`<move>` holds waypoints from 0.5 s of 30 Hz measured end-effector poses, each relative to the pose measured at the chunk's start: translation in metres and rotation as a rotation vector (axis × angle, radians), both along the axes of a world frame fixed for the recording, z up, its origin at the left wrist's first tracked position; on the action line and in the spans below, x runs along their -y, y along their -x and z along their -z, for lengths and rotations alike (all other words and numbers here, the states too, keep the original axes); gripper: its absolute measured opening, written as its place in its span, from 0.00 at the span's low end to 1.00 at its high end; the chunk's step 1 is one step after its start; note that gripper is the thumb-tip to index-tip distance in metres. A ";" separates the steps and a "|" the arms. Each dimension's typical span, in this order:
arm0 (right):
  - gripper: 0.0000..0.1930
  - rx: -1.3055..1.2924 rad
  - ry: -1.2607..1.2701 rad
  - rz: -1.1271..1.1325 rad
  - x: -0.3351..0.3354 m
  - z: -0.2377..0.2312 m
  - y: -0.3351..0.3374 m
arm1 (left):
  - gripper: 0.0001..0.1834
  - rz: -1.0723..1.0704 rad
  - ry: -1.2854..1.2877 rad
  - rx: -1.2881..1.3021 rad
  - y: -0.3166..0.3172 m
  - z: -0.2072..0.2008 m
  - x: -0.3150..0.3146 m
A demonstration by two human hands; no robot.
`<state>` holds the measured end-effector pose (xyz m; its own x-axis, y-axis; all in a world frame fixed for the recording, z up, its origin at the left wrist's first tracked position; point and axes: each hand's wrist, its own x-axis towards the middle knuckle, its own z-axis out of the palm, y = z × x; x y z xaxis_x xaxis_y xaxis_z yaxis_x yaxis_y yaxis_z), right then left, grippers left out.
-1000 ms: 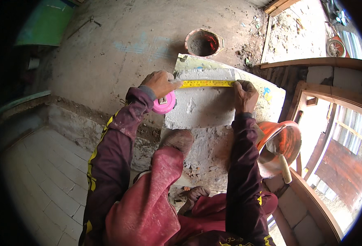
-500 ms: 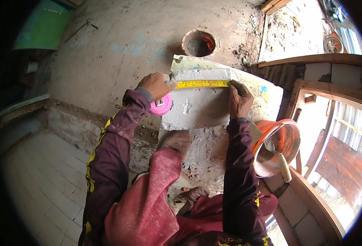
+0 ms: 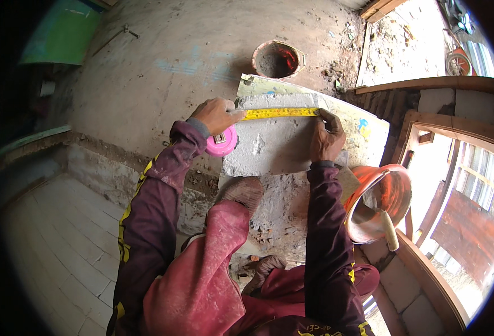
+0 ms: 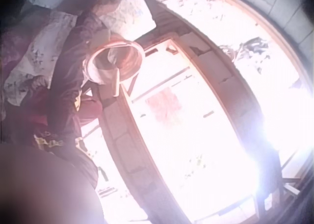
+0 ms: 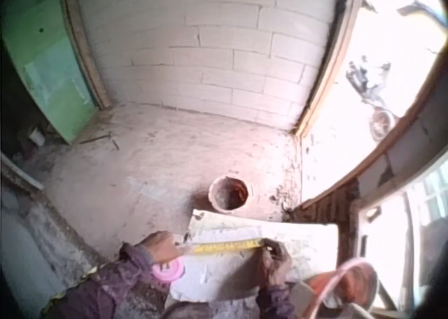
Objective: The person measures a rectangular concrete block with a tape measure, then uses a hand saw to cut it. After sawing, they use a hammer to break the block along the cut line. The person then picks up a piece of wood and places it outside the window frame.
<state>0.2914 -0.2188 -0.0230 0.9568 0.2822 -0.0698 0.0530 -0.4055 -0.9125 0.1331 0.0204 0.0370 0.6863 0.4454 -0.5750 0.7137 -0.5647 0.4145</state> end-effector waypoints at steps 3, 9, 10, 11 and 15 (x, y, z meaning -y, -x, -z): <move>0.11 -0.008 0.017 -0.011 0.000 -0.001 -0.001 | 0.30 -0.014 -0.015 -0.012 0.001 0.002 0.001; 0.08 0.059 -0.042 0.000 0.002 -0.004 0.001 | 0.31 0.003 0.023 -0.038 -0.002 -0.005 -0.001; 0.08 0.081 -0.042 -0.001 0.002 -0.005 0.002 | 0.31 0.005 0.027 -0.046 -0.001 -0.006 -0.002; 0.08 0.111 -0.028 -0.004 0.001 -0.006 0.003 | 0.32 0.009 0.038 -0.055 0.000 -0.008 -0.003; 0.08 0.308 0.055 -0.045 -0.001 -0.008 0.009 | 0.33 -0.021 0.112 -0.034 0.010 -0.009 -0.006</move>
